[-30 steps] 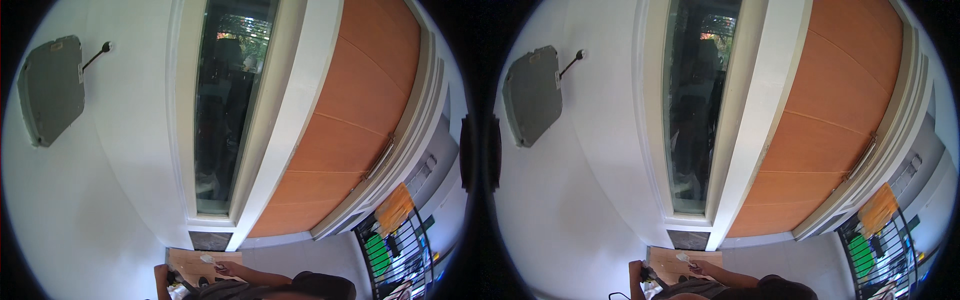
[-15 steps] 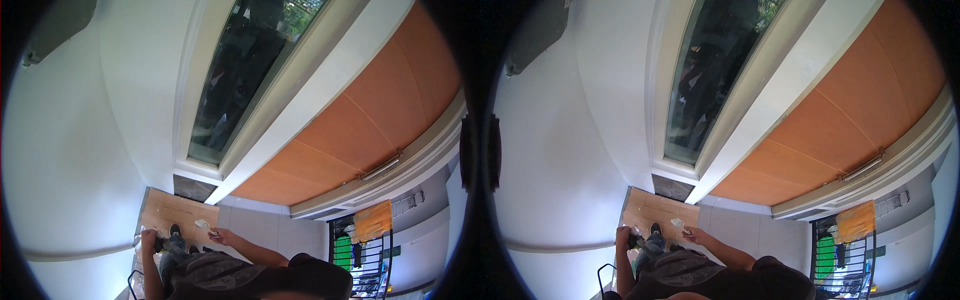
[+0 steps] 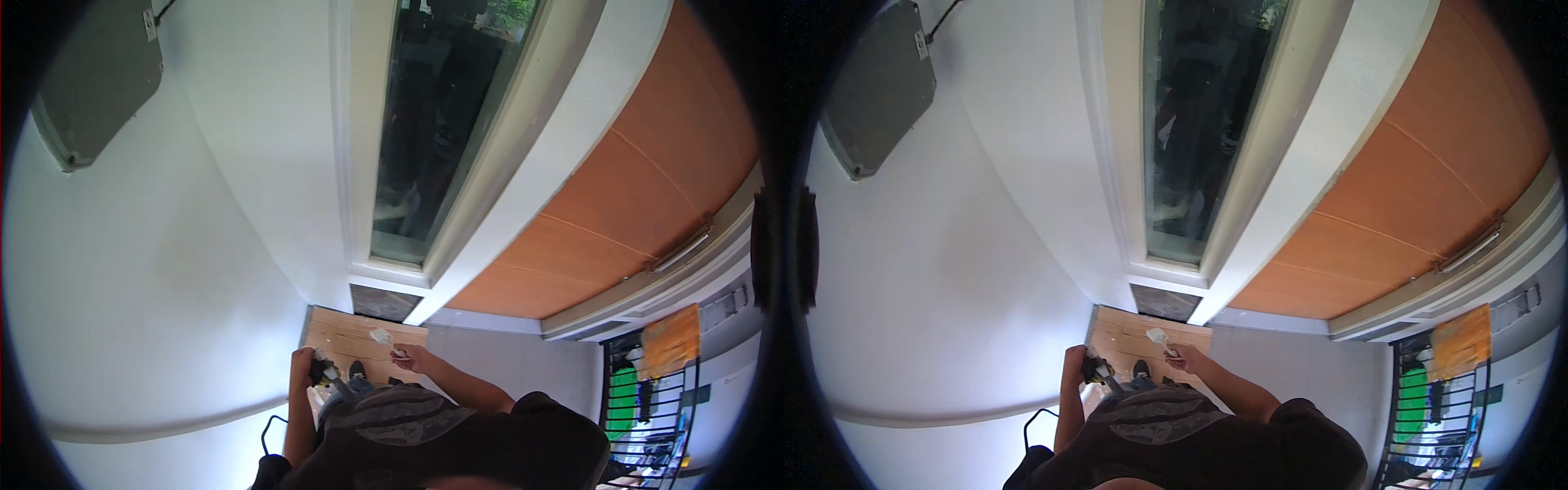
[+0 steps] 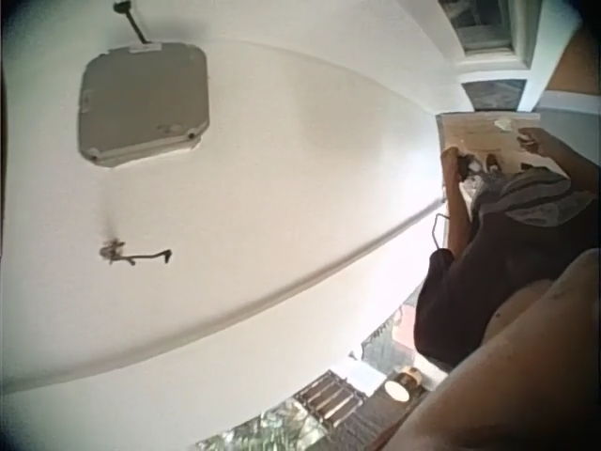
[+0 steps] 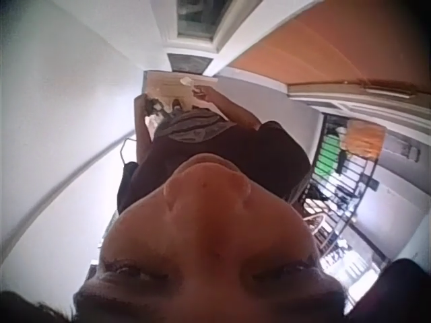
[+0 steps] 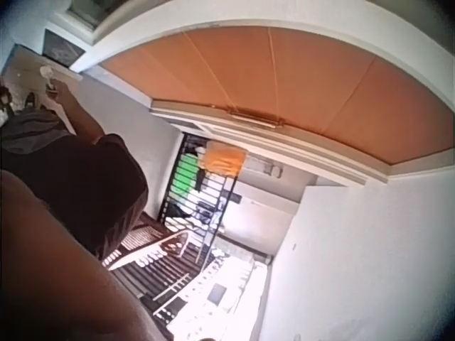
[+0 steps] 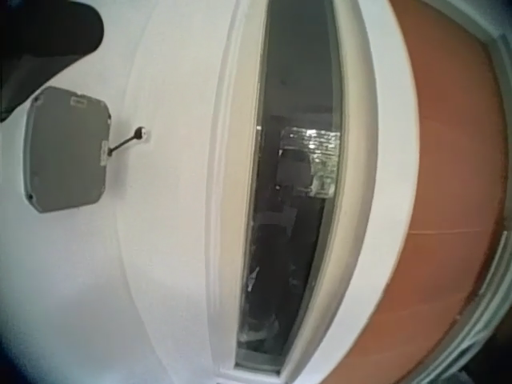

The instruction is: Scrape old putty or paint from a window frame and apply new white paint or putty using a scraper tool.

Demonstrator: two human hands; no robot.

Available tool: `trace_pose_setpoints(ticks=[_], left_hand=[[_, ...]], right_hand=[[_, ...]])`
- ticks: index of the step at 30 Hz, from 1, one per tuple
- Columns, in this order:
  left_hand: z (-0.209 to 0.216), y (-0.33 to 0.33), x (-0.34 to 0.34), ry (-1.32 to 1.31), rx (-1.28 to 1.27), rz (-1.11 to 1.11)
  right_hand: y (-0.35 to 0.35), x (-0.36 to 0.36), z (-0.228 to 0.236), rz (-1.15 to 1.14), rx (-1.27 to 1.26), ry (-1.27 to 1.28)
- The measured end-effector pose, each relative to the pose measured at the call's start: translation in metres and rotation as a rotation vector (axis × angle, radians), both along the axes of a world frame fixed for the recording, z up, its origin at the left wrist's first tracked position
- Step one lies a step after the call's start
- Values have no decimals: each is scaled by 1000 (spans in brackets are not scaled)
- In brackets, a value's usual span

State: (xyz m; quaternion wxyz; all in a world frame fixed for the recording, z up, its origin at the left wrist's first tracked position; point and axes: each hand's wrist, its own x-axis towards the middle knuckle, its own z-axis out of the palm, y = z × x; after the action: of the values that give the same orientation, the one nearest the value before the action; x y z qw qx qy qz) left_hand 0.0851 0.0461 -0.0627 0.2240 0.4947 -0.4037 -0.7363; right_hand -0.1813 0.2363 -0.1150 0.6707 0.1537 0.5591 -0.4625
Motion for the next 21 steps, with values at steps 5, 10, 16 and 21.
trace_pose_setpoints(ticks=[5, 10, 16, 21], left_hand=[[69, -17, -22, 20, 26, 35], [1, -62, 14, -121, -100, 15], [42, -74, 4, -69, -181, -67], [53, -72, 2, 18, 0, -16]], right_hand=[[-21, -4, 0, -10, -44, 17], [-53, 2, -8, 60, -67, -15], [-61, 2, -22, -22, -97, 10], [-68, 5, -8, 22, -66, 55]])
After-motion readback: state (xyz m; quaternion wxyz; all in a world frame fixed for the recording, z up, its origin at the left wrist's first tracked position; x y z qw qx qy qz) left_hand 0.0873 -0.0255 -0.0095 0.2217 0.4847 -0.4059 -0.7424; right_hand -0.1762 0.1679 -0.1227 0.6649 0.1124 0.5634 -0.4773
